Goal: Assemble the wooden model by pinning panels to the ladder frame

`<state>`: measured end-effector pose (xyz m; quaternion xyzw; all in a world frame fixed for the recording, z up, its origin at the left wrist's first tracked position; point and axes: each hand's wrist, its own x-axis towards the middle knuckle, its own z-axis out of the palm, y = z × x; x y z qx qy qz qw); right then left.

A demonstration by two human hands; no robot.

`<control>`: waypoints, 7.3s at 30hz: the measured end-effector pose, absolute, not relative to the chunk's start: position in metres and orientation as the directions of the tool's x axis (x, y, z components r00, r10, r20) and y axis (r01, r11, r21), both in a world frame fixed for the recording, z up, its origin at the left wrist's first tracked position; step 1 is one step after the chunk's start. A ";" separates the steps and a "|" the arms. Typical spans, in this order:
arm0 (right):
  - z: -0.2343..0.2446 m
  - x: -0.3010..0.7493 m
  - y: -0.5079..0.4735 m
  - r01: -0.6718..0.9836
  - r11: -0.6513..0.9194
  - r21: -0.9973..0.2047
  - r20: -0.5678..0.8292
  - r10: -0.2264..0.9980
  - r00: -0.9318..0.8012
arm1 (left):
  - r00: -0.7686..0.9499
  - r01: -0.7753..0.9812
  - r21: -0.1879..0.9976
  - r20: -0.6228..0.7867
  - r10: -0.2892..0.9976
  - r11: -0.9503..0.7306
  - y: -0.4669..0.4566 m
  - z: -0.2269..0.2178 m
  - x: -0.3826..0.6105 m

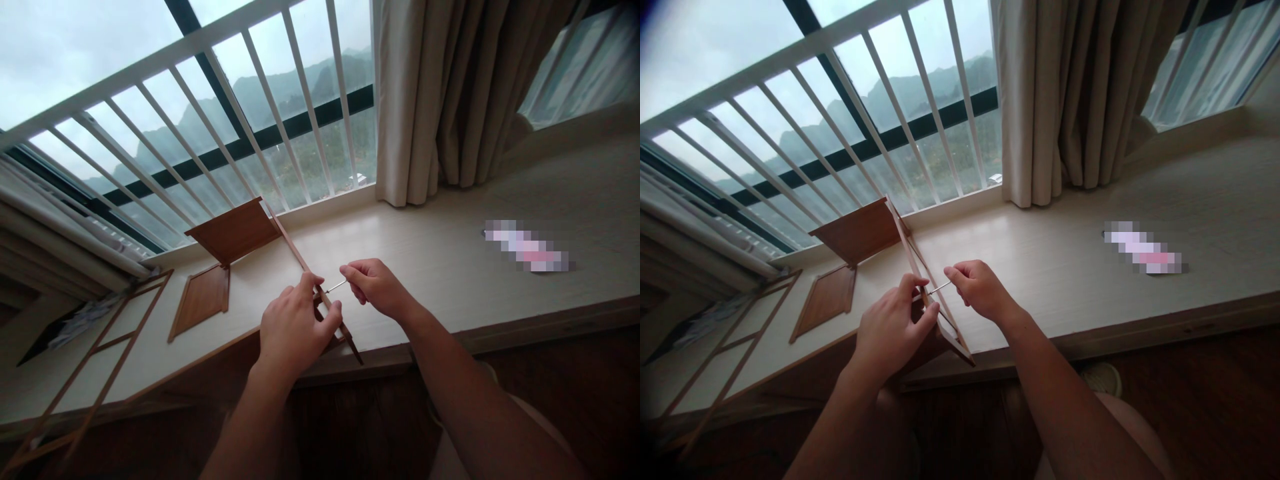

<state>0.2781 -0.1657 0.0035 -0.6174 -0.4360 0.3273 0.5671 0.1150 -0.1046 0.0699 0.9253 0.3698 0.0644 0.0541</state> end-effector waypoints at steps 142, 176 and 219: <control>-0.004 0.280 -0.173 0.337 0.165 -0.927 0.329 0.790 0.518 | 0.721 0.678 0.133 0.073 0.689 -0.723 -0.105 0.072 0.115; -0.001 0.261 -0.161 0.097 -0.002 -0.995 0.054 0.813 0.580 | 0.730 0.663 0.140 0.099 0.677 -0.735 -0.102 0.066 0.113; -0.008 0.260 -0.163 0.070 0.219 -0.973 0.219 0.794 0.567 | 0.718 0.682 0.123 0.073 0.692 -0.721 -0.104 0.069 0.114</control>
